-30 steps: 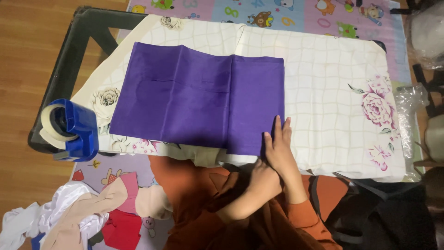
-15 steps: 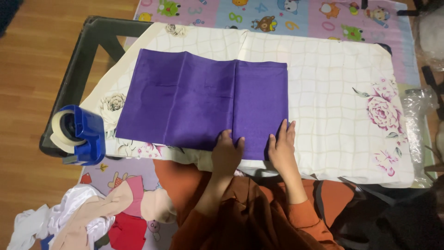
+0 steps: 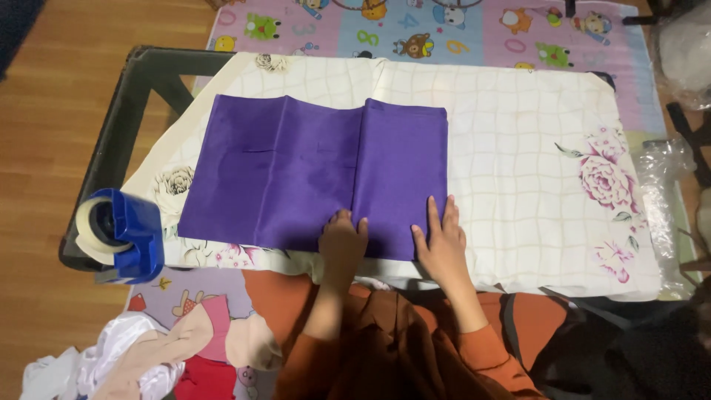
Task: Folding a large piece of purple fabric on a floor mat
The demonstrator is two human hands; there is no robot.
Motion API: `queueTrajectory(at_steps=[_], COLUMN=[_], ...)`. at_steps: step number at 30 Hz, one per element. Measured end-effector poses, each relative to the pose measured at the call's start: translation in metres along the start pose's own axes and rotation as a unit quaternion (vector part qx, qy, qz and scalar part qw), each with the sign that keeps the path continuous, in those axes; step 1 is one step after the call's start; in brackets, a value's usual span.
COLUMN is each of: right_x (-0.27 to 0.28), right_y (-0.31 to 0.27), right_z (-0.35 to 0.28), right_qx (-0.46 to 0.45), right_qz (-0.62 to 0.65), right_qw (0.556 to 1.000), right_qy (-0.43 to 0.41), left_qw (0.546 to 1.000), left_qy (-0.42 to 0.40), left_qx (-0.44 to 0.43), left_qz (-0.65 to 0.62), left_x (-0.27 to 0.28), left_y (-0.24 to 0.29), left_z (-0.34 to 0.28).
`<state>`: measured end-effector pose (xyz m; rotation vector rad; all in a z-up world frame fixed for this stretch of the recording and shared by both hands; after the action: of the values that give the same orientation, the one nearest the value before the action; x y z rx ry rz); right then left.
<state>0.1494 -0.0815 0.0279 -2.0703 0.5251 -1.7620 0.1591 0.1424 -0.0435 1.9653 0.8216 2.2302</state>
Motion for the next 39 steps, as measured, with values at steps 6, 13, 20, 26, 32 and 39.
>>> queueTrajectory(at_steps=[6,13,20,26,32,39], right_x=[0.009,-0.015,-0.006,-0.037,-0.025,0.007], right_y=[0.012,-0.003,-0.003,-0.039,0.005,0.027], right_z=[0.005,0.017,0.016,0.071,0.182,0.197], right_qx=[-0.022,0.066,0.084,0.247,0.212,0.077], right_qz=[-0.070,-0.138,-0.131,-0.189,-0.246,-0.123], right_qw=[0.997,0.988,0.988,0.948,0.945,0.989], right_qy=[0.029,-0.002,0.001,-0.066,-0.026,0.040], left_qw=[0.994,0.984,0.969,0.971,0.971,0.971], left_qy=[-0.098,0.047,0.076,0.051,0.071,0.084], left_qx=[-0.036,-0.170,-0.225,-0.218,-0.221,-0.220], left_qz=[0.011,0.020,0.072,0.080,0.062,0.037], left_x=[0.021,0.054,0.028,0.011,0.018,0.036], left_y=[0.024,0.094,0.106,0.097,0.100,0.102], left_z=[-0.010,-0.021,-0.036,-0.032,-0.034,-0.039])
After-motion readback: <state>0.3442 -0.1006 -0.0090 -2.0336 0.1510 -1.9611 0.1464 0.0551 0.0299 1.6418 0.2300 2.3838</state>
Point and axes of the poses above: each hand's wrist, its own z-axis towards the middle knuckle, its own x-axis out of the back of the hand, y = z × x, the point moved 9 cm from there along z, towards the middle knuckle, and after that the axes turned 1 degree about -z, right-handed, at the moved point
